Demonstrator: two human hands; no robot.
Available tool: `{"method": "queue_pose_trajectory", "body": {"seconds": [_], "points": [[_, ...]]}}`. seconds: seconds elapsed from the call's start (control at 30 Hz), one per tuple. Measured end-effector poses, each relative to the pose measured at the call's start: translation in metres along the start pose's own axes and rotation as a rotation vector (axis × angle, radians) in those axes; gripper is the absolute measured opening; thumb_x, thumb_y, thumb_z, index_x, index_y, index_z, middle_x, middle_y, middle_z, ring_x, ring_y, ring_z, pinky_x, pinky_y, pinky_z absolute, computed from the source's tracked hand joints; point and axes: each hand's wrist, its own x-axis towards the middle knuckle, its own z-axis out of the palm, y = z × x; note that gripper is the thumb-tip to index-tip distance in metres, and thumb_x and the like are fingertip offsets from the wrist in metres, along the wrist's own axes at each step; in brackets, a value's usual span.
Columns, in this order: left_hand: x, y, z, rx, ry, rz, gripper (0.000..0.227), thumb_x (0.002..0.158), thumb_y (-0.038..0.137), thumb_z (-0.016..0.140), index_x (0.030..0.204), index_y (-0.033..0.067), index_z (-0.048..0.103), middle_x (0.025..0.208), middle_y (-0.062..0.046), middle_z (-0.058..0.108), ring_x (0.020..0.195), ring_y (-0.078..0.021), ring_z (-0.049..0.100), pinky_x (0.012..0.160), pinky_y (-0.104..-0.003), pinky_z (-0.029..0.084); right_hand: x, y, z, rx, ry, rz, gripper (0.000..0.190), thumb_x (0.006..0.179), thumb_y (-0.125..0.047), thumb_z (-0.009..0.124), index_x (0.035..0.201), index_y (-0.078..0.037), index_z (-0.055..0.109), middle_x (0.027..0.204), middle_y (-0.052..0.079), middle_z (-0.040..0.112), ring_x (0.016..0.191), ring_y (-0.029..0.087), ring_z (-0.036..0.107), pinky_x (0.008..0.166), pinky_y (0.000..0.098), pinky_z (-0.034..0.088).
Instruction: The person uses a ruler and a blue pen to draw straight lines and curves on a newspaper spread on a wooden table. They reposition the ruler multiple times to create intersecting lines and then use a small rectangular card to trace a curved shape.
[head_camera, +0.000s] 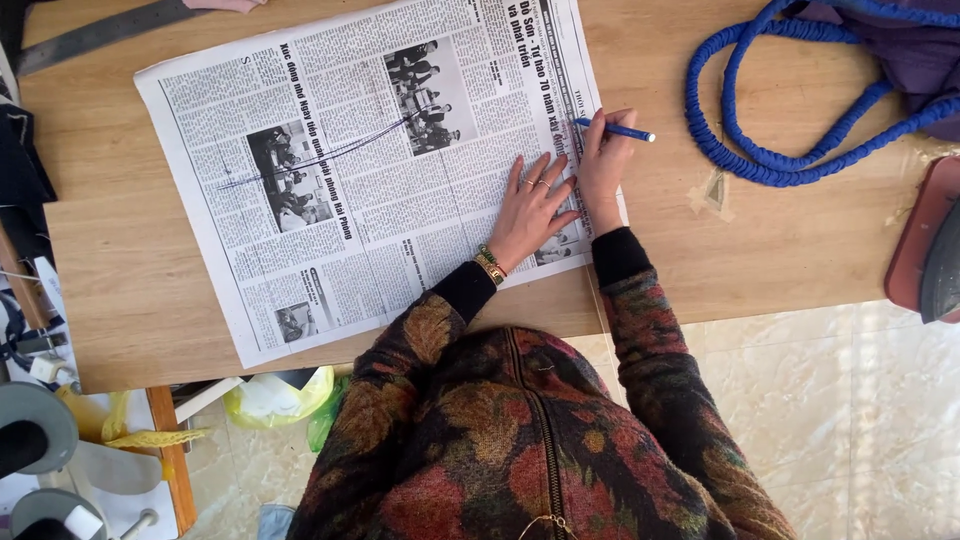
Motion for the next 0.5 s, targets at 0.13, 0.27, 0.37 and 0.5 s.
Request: {"method": "queue_pose_trajectory", "body": {"seconds": [0.13,0.27,0.37,0.5], "points": [[0.000,0.000,0.000,-0.004,-0.014,0.005,0.047,0.095,0.052,0.065,0.128,0.0189,0.062,0.149,-0.010,0.049,0.144,-0.0314,0.040,0.120,-0.062,0.023,0.002,0.006,0.000,0.050,0.027,0.028,0.018,0.108,-0.026,0.054,0.096,-0.013,0.052,0.067,0.006,0.070,0.062,0.021,0.071,0.059,0.0312,0.054],[0.001,0.001,-0.001,-0.003,-0.034,-0.002,0.046,0.097,0.053,0.063,0.129,0.0196,0.062,0.150,-0.010,0.049,0.144,-0.0312,0.040,0.120,-0.061,0.023,0.005,0.015,0.003,0.116,0.100,0.038,0.016,0.106,-0.021,0.057,0.095,-0.011,0.053,0.064,0.009,0.068,0.056,0.020,0.069,0.054,0.0292,0.053],[0.000,0.001,-0.004,-0.020,-0.050,-0.009,0.047,0.097,0.053,0.062,0.130,0.0199,0.061,0.151,-0.010,0.048,0.144,-0.0319,0.041,0.119,-0.062,0.025,0.005,0.012,0.002,0.285,0.221,0.104,0.016,0.106,-0.022,0.051,0.094,-0.013,0.052,0.061,0.006,0.064,0.052,0.017,0.065,0.050,0.0246,0.051],[-0.002,-0.007,0.009,-0.020,0.028,0.037,0.050,0.095,0.056,0.062,0.129,0.0198,0.063,0.150,-0.011,0.049,0.140,-0.0344,0.045,0.117,-0.065,0.031,0.015,0.045,-0.007,0.619,0.214,0.392,0.021,0.106,-0.034,0.047,0.098,-0.015,0.052,0.065,0.018,0.069,0.051,0.024,0.069,0.049,0.0280,0.054]]}}
